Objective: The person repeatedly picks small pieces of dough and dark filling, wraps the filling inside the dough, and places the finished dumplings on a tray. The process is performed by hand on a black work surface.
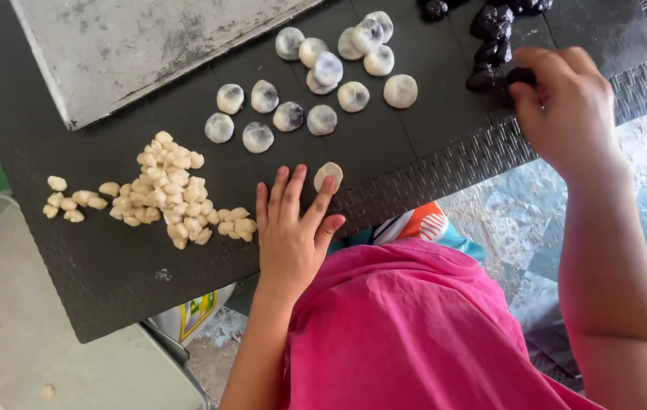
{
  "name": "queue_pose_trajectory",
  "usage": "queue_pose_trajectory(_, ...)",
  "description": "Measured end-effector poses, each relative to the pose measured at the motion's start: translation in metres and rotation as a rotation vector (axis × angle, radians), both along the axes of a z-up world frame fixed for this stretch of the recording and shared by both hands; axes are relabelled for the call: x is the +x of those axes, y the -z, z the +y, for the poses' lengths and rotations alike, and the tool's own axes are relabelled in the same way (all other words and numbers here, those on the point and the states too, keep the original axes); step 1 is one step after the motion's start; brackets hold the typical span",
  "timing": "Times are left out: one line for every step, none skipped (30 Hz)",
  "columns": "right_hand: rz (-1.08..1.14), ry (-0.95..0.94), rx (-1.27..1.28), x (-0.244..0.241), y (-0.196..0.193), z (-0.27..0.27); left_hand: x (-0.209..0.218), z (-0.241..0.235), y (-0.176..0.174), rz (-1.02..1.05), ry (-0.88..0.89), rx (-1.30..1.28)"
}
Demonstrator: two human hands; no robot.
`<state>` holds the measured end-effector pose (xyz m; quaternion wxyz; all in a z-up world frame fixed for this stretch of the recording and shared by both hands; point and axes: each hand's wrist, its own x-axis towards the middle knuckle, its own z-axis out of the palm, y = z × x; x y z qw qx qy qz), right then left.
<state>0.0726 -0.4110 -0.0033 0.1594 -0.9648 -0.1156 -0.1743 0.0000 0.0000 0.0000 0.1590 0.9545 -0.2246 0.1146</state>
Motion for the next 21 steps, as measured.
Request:
queue_pose_trajectory(-0.003, -0.012, 0.002, -0.003, -0.007, 0.012, 0.005, -0.002, -0.002, -0.003, -0.012, 0.002)
queue_pose_trajectory(-0.004, -0.011, 0.19, -0.006, -0.015, 0.024, 0.01, -0.004, -0.005, -0.037, -0.019, -0.066)
queue_pose_trajectory(0.011, -0.016, 0.387, -0.011, -0.019, 0.039, 0.009, -0.003, -0.007, -0.063, -0.033, -0.127)
queue_pose_trajectory(0.022, -0.035, 0.395, -0.016, -0.023, 0.064, 0.012, -0.007, -0.004, -0.057, -0.053, -0.118)
queue_pose_trajectory(-0.012, -0.118, 0.404, -0.02, -0.027, 0.09, 0.018, -0.01, -0.002, -0.074, -0.122, -0.136)
queue_pose_trajectory(-0.046, -0.202, 0.413, -0.025, -0.033, 0.115, 0.024, -0.013, 0.0, -0.092, -0.19, -0.155)
queue_pose_trajectory(-0.052, -0.208, 0.422, -0.026, -0.025, 0.139, 0.029, -0.013, 0.006, -0.1, -0.194, -0.146)
queue_pose_trajectory(-0.02, -0.226, 0.523, -0.028, -0.017, 0.162, 0.033, -0.014, 0.012, -0.082, -0.223, -0.187)
queue_pose_trajectory(0.02, -0.238, 0.621, -0.032, -0.009, 0.185, 0.035, -0.015, 0.019, -0.058, -0.248, -0.229)
queue_pose_trajectory(0.02, -0.24, 0.629, -0.033, -0.004, 0.194, 0.037, -0.017, 0.016, -0.059, -0.249, -0.222)
queue_pose_trajectory(-0.065, -0.302, 0.438, -0.032, 0.001, 0.203, 0.04, -0.019, 0.014, -0.011, -0.262, -0.186)
queue_pose_trajectory(-0.151, -0.361, 0.246, -0.03, 0.006, 0.212, 0.044, -0.02, 0.012, 0.037, -0.275, -0.15)
queue_pose_trajectory(-0.153, -0.37, 0.25, -0.036, 0.001, 0.211, 0.043, -0.02, 0.013, 0.034, -0.284, -0.147)
queue_pose_trajectory(-0.174, -0.37, 0.202, -0.041, -0.003, 0.211, 0.043, -0.021, 0.014, 0.028, -0.265, -0.164)
queue_pose_trajectory(-0.196, -0.369, 0.154, -0.046, -0.007, 0.21, 0.042, -0.021, 0.016, 0.022, -0.247, -0.182)
queue_pose_trajectory(-0.198, -0.379, 0.158, -0.038, -0.001, 0.209, 0.041, -0.017, 0.01, 0.018, -0.257, -0.179)
queue_pose_trajectory(-0.153, -0.395, 0.225, -0.034, 0.004, 0.205, 0.038, -0.014, 0.005, 0.075, -0.179, -0.245)
queue_pose_trajectory(-0.108, -0.411, 0.293, -0.03, 0.009, 0.201, 0.035, -0.012, 0.0, 0.131, -0.101, -0.311)
queue_pose_trajectory(-0.112, -0.405, 0.294, -0.024, 0.008, 0.203, 0.035, -0.01, 0.0, 0.13, -0.095, -0.309)
queue_pose_trajectory(-0.096, -0.396, 0.249, -0.018, 0.007, 0.205, 0.036, -0.008, 0.0, 0.173, -0.091, -0.42)
queue_pose_trajectory(-0.08, -0.392, 0.205, -0.012, 0.005, 0.206, 0.036, -0.006, -0.002, 0.215, -0.094, -0.531)
